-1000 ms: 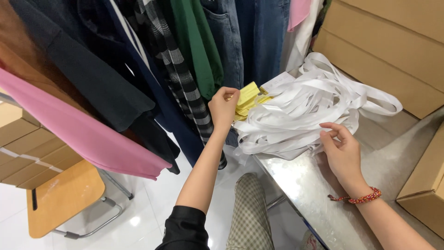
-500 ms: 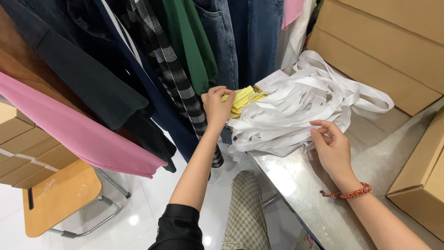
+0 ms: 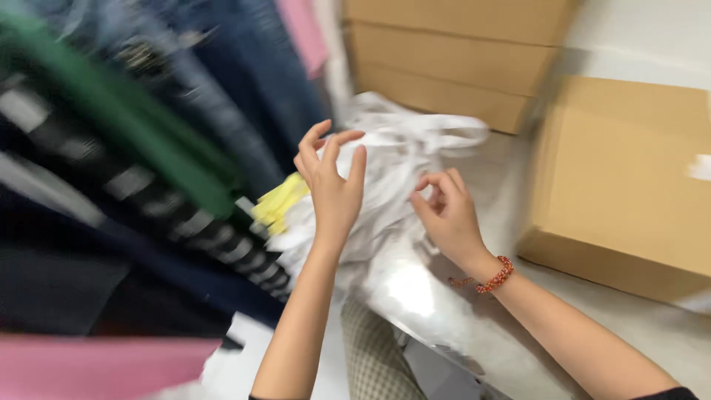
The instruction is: Unpacking a garment from a shipping box and plastic sleeve to hang it on a clothing rack.
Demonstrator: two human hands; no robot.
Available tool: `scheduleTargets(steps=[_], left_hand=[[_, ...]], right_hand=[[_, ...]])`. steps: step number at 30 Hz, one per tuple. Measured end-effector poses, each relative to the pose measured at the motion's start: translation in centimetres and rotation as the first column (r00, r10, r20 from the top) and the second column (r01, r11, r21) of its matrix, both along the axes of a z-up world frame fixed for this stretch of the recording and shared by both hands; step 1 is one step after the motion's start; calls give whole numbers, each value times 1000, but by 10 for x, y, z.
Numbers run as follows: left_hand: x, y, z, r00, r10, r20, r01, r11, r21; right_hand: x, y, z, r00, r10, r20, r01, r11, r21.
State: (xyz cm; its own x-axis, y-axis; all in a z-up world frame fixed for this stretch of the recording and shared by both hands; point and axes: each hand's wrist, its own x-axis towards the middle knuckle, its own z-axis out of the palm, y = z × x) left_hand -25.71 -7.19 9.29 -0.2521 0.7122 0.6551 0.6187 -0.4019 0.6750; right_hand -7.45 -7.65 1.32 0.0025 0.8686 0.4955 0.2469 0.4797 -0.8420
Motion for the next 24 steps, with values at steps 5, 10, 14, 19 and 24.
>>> scheduleTargets(steps=[5, 10, 14, 19, 24], left_hand=[[125, 19, -10, 893, -424, -152, 402, 902, -156], [257, 46, -23, 550, -807, -215, 627, 569, -532], [372, 92, -54, 506, -818, -273, 584, 558, -589], [419, 110, -67, 584, -773, -248, 606, 618, -501], [409, 114, -85, 586, -763, -274, 636, 642, -428]], right_hand=[[141, -24, 73, 963, -212, 165, 202, 977, 75], [340, -34, 65, 684, -498, 534, 561, 826, 52], [416, -38, 16, 596, -598, 536, 762, 632, -141], [396, -35, 18, 646, -591, 483, 748, 615, -248], [392, -36, 21, 646, -550, 529, 722, 666, -189]])
